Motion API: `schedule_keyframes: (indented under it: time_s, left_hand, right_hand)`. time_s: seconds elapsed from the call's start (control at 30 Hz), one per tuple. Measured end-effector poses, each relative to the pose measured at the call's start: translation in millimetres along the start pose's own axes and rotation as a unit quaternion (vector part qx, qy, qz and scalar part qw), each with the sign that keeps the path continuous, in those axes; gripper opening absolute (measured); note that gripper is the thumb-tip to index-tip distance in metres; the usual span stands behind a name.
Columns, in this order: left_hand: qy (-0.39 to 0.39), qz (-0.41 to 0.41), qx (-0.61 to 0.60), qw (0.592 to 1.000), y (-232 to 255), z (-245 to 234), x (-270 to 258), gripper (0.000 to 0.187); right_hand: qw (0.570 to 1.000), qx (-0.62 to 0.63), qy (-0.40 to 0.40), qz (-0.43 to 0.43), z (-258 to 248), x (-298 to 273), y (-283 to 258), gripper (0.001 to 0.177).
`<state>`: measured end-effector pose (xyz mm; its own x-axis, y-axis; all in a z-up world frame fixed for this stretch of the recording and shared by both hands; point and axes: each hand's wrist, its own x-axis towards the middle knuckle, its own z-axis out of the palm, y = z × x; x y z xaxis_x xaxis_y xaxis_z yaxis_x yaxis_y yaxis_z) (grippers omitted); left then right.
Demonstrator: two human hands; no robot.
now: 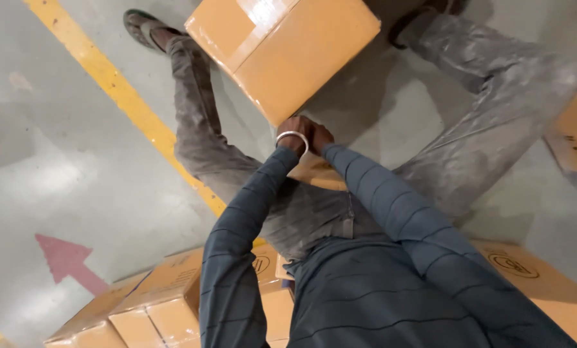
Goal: The recorder is sitting on the floor of a warehouse, assembling and taping cardboard boxes.
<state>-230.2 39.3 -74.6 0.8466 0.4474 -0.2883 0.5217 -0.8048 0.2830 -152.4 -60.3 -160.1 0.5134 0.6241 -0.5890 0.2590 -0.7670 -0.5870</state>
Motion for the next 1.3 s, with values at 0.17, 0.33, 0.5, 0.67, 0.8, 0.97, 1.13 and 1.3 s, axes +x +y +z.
schedule_keyframes:
  time_s: [0.17, 0.33, 0.5, 0.67, 0.8, 0.97, 1.13, 1.3]
  left_hand:
    - [-0.056, 0.029, -0.052, 0.997, 7.1, -46.9, -14.1, 0.02]
    - [-0.052, 0.007, -0.056, 0.997, 5.3, -49.2, -7.5, 0.021]
    - [-0.044, -0.039, -0.022, 0.998, 14.6, -49.4, -9.9, 0.017]
    - [-0.045, -0.033, -0.007, 0.998, 0.9, -44.5, -8.2, 0.016]
    - [-0.034, -0.035, -0.048, 0.998, 9.5, -46.3, -25.8, 0.066]
    - [-0.175, 0.015, -0.087, 0.981, 51.5, -24.4, -41.6, 0.034]
    - [-0.073, -0.071, -0.328, 0.939, 39.8, -101.4, -85.7, 0.032]
    - [0.053, -0.053, -0.437, 0.896, 40.3, -96.3, -106.1, 0.025]
  right_hand:
    - [0.998, 0.036, 0.014, -0.049, -5.4, -26.6, -0.6, 0.044]
    - [0.989, 0.097, 0.034, -0.11, -21.2, -48.9, -20.7, 0.037]
    - [0.993, 0.04, 0.038, -0.101, -59.1, -105.1, -65.0, 0.033]
    - [0.97, -0.095, 0.102, -0.198, -123.5, -151.6, -99.5, 0.022]
    - [0.969, -0.061, 0.145, -0.189, -180.0, -131.2, -118.3, 0.017]
    - [0.85, -0.11, 0.279, -0.434, -223.9, -105.9, -194.2, 0.005]
    - [0.791, -0.224, 0.259, -0.507, -215.7, -73.9, -204.5, 0.015]
    - [0.799, -0.245, 0.264, -0.481, -207.3, -68.5, -193.3, 0.015]
